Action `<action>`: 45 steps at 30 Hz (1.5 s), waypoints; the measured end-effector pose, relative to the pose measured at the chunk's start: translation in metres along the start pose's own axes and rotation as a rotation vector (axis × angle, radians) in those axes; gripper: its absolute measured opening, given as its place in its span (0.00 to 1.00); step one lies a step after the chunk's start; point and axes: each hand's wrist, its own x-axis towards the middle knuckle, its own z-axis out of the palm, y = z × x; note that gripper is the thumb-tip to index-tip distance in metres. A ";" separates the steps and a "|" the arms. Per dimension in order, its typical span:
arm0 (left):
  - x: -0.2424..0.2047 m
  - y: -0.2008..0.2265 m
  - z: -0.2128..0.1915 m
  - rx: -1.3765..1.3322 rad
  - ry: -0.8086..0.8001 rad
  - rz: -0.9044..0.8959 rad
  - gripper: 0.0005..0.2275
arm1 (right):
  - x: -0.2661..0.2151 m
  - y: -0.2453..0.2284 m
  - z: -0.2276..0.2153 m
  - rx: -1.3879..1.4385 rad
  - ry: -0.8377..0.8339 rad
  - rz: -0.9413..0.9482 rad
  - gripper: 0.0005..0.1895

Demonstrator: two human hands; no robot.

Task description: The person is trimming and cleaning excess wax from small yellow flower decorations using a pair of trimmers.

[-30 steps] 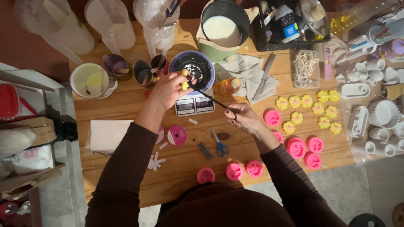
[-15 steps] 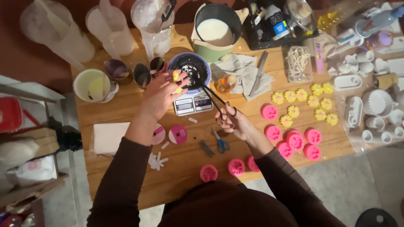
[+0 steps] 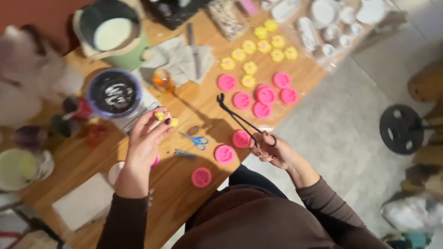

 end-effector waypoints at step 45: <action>0.264 -0.160 0.167 1.574 0.215 0.634 0.32 | -0.097 -0.151 -0.274 0.055 0.158 -0.165 0.35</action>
